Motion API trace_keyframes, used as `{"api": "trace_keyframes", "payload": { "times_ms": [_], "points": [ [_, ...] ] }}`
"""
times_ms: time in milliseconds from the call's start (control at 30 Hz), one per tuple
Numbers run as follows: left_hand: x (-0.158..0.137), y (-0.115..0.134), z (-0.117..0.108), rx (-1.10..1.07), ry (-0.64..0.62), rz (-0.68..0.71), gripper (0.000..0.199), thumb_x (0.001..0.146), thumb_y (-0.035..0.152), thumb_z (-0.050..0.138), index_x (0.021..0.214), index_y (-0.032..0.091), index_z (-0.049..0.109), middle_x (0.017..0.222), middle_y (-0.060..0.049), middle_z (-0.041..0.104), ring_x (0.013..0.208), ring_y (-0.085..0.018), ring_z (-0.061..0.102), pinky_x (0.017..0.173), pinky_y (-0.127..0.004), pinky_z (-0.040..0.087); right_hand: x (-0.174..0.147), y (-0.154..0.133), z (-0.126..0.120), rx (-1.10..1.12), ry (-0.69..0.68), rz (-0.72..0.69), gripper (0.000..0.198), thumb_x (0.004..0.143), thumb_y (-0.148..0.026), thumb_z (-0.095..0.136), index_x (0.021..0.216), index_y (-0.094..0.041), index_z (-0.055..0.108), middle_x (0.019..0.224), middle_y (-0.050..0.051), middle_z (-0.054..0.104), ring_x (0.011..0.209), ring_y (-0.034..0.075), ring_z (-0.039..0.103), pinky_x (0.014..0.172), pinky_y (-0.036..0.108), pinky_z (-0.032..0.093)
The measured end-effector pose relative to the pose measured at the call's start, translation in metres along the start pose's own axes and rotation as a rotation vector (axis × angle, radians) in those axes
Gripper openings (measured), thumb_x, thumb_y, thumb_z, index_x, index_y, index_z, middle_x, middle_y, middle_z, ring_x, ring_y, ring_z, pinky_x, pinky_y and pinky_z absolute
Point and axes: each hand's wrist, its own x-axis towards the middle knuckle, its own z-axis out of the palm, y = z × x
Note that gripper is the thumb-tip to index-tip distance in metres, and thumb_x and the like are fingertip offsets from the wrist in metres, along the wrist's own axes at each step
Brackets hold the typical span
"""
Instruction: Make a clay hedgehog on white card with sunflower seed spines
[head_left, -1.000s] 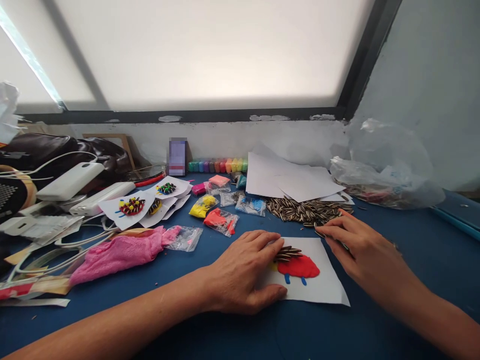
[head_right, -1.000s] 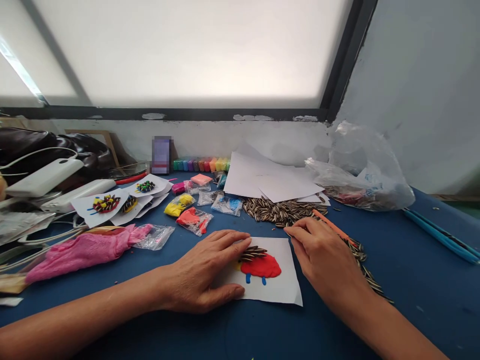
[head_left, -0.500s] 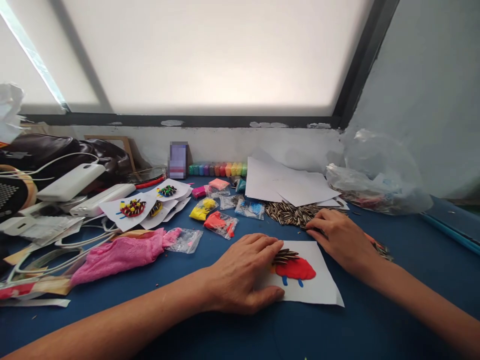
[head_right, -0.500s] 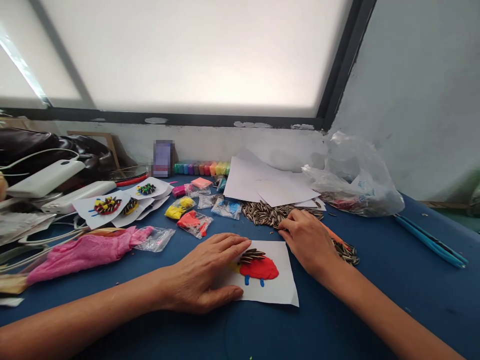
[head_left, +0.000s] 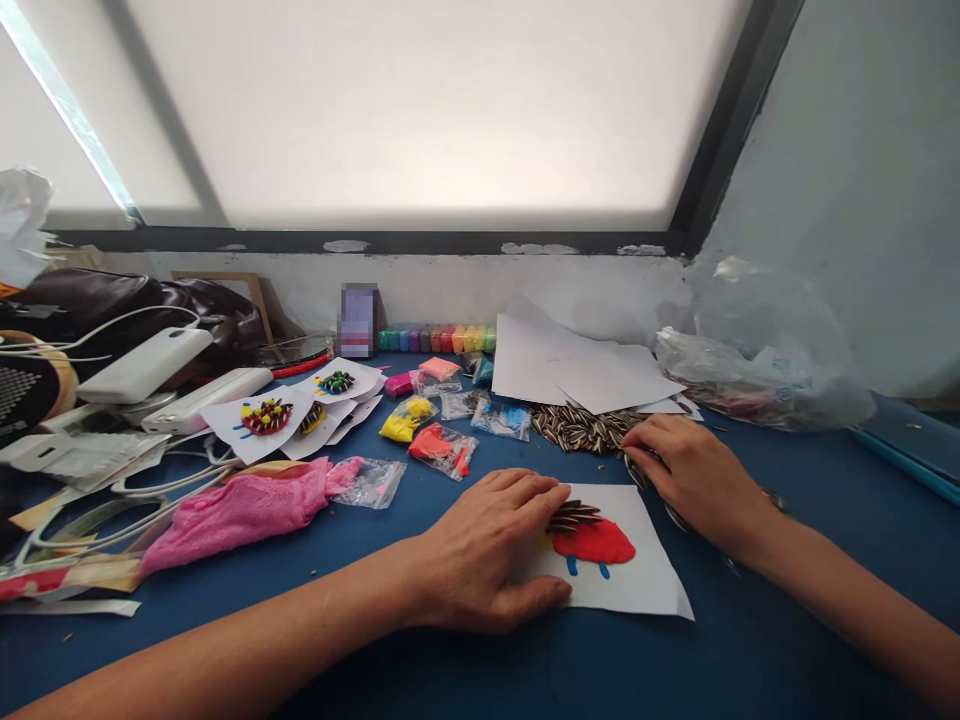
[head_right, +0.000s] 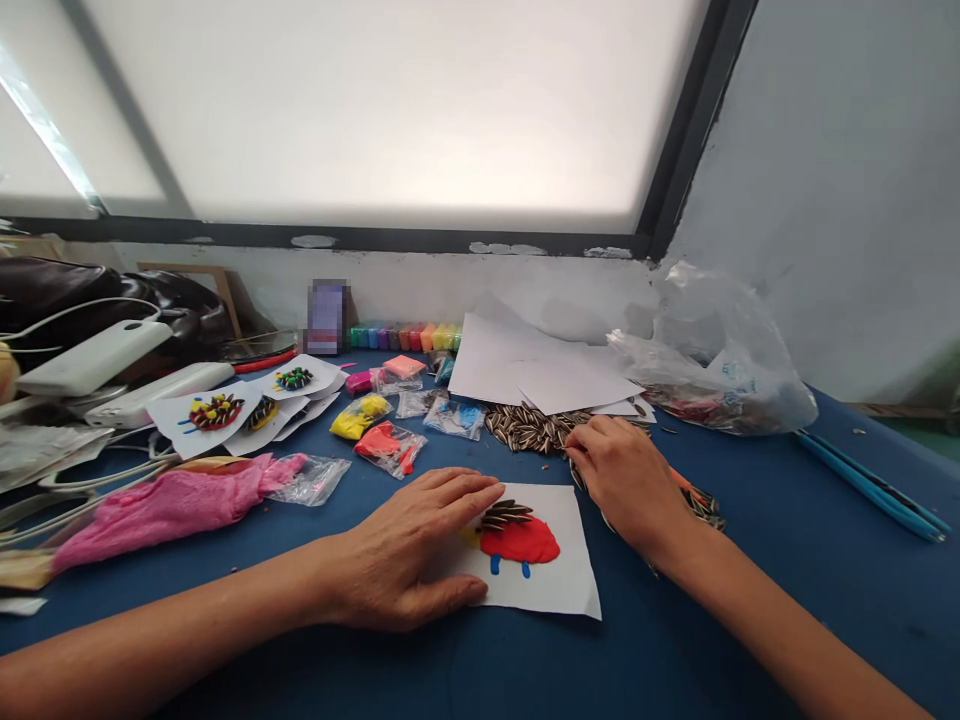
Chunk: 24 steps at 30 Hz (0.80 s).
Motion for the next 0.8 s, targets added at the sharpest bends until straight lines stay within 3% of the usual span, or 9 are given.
{"api": "trace_keyframes", "payload": {
  "times_ms": [167,367,600,800],
  "points": [
    [-0.001,-0.001,0.001,-0.022,0.014,0.002,0.069,0.084,0.045,0.059,0.142,0.015,0.038,0.139,-0.014,0.05,0.127,-0.03,0.045,0.109,-0.047,0.035,-0.003,-0.003,-0.007,0.009,0.007,-0.003,0.025,0.091,-0.025,0.049,0.087,-0.021,0.074,0.086,0.006,0.067,0.081,0.022,0.062,0.072,0.036,0.049],
    [0.0,0.0,0.001,-0.013,0.013,0.004,0.067,0.084,0.045,0.059,0.141,0.016,0.039,0.139,-0.013,0.05,0.127,-0.03,0.045,0.108,-0.046,0.036,0.005,-0.007,0.006,-0.004,0.024,-0.013,0.027,0.088,-0.019,0.05,0.098,-0.016,0.074,0.093,0.012,0.066,0.089,0.028,0.06,0.08,0.045,0.049],
    [-0.001,0.0,0.0,-0.008,0.002,-0.004,0.067,0.084,0.045,0.059,0.141,0.017,0.039,0.14,-0.013,0.049,0.128,-0.031,0.044,0.108,-0.046,0.036,0.005,-0.011,0.005,0.068,-0.031,-0.051,0.027,0.09,-0.016,0.048,0.095,-0.02,0.074,0.088,0.007,0.067,0.084,0.021,0.063,0.075,0.035,0.051],
    [-0.001,0.0,0.0,-0.011,0.003,-0.007,0.067,0.084,0.045,0.059,0.141,0.016,0.039,0.14,-0.013,0.049,0.128,-0.031,0.044,0.109,-0.047,0.035,0.006,-0.005,0.004,0.058,0.017,-0.039,0.026,0.091,-0.018,0.046,0.098,-0.017,0.071,0.091,0.009,0.067,0.086,0.022,0.063,0.079,0.036,0.05]
  ]
}}
